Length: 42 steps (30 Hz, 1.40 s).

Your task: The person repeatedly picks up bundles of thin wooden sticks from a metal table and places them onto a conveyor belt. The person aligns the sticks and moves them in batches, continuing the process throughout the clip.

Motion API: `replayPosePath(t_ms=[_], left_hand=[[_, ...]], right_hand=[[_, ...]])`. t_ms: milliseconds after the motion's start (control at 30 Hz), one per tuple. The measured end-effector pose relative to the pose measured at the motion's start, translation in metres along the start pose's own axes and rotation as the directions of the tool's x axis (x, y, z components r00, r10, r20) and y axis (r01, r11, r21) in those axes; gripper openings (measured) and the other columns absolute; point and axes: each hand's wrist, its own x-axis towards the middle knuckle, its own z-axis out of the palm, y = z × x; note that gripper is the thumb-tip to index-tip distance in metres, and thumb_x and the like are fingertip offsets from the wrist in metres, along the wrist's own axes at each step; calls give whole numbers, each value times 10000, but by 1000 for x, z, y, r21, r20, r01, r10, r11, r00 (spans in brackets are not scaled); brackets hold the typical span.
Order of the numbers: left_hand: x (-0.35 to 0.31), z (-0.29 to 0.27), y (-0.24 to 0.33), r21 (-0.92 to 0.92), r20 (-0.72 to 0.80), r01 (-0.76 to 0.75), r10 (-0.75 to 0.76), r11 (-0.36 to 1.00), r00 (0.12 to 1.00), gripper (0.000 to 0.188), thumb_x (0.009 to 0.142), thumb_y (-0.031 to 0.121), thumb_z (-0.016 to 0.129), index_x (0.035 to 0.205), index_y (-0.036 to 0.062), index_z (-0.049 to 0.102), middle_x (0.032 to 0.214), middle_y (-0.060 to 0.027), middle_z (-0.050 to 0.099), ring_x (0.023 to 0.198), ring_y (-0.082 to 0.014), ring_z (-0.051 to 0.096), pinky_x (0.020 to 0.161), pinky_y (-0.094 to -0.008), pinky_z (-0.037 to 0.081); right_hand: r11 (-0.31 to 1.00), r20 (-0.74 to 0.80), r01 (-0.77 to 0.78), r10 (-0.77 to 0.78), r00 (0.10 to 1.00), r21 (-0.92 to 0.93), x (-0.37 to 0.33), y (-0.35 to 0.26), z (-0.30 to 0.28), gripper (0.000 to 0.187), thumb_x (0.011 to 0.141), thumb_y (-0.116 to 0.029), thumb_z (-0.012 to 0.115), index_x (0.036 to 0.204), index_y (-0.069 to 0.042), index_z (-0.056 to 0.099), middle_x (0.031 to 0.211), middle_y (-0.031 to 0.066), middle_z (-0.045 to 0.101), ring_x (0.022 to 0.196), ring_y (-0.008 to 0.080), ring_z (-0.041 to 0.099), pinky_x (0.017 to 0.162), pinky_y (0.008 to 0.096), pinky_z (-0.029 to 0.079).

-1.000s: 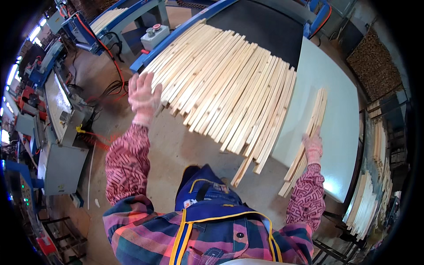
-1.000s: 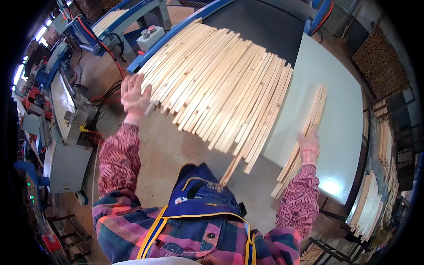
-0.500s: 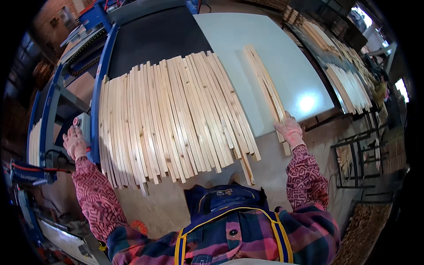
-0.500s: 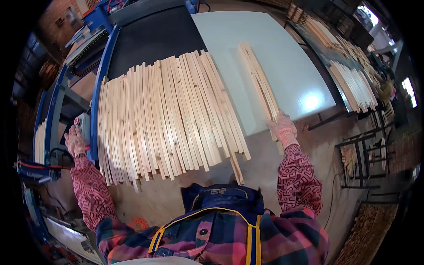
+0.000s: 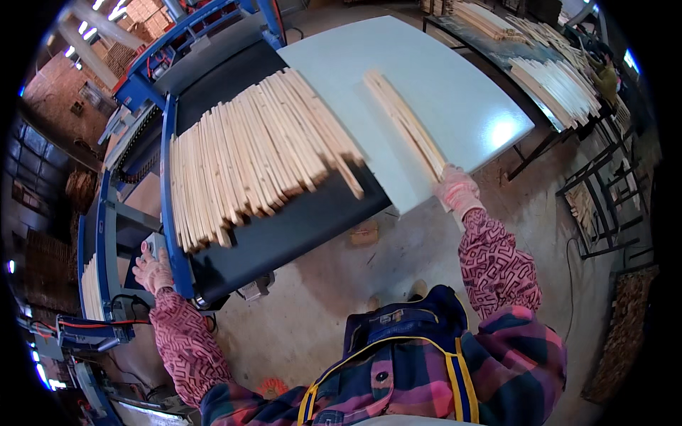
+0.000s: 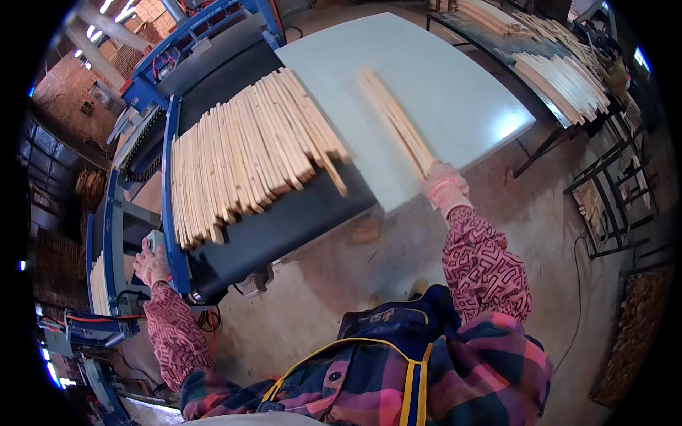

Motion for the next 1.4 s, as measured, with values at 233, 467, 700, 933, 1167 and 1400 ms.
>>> replayPosePath(t_ms=[233, 467, 700, 933, 1167, 1400], left_hand=[[-229, -37, 167, -366, -569, -753, 509, 547, 646, 668, 730, 305, 779, 1338, 157, 545, 1430, -141, 457, 1344, -417, 379, 1115, -519, 349], [-490, -103, 349, -529, -590, -846, 686, 71, 427, 680, 708, 339, 790, 1335, 200, 570, 1434, -126, 468, 1346, -381, 400, 1074, -505, 399], [-693, -189, 508, -621, -458, -731, 888, -281, 47, 587, 803, 442, 707, 1308, 162, 600, 1402, -125, 517, 1357, -373, 391, 1095, -482, 366], [-842, -236, 654, -580, -270, -628, 850, -518, -452, 569, 861, 467, 636, 1351, 189, 556, 1415, -91, 518, 1365, -315, 395, 1134, -404, 328], [-985, -262, 799, -525, -121, -580, 728, -624, -675, 577, 858, 529, 591, 1341, 214, 565, 1415, -82, 514, 1362, -292, 403, 1132, -419, 326], [-1016, -335, 991, -407, -105, -535, 620, -740, -778, 595, 867, 546, 571, 1346, 193, 559, 1413, -84, 517, 1348, -297, 412, 1118, -429, 340]], right_hand=[[943, 4, 199, -208, 978, 268, -29, 116, 16, 633, 727, -486, 757, 1192, -87, 596, 1045, 151, 698, 1047, 327, 661, 858, 450, 539], [883, -146, 130, -71, 987, 452, -56, 324, 82, 643, 696, -433, 793, 1175, -50, 600, 1045, 219, 679, 997, 375, 652, 859, 451, 515], [688, 73, -292, 329, 942, 664, -54, 518, 138, 744, 683, -490, 755, 1252, -54, 556, 1059, 225, 679, 1022, 383, 655, 871, 460, 521], [286, 362, -677, 672, 646, 678, -42, 635, 170, 723, 739, -514, 734, 1261, -38, 578, 1134, 196, 677, 973, 362, 677, 825, 440, 548], [-237, 427, -400, 755, 497, 885, 63, 729, 122, 541, 695, -409, 790, 1047, -11, 691, 947, 168, 705, 907, 248, 689, 717, 448, 567], [213, 263, -721, 833, 487, 659, 247, 893, 85, 621, 776, -585, 650, 1086, -50, 706, 1076, 188, 701, 1004, 352, 667, 820, 428, 525]])
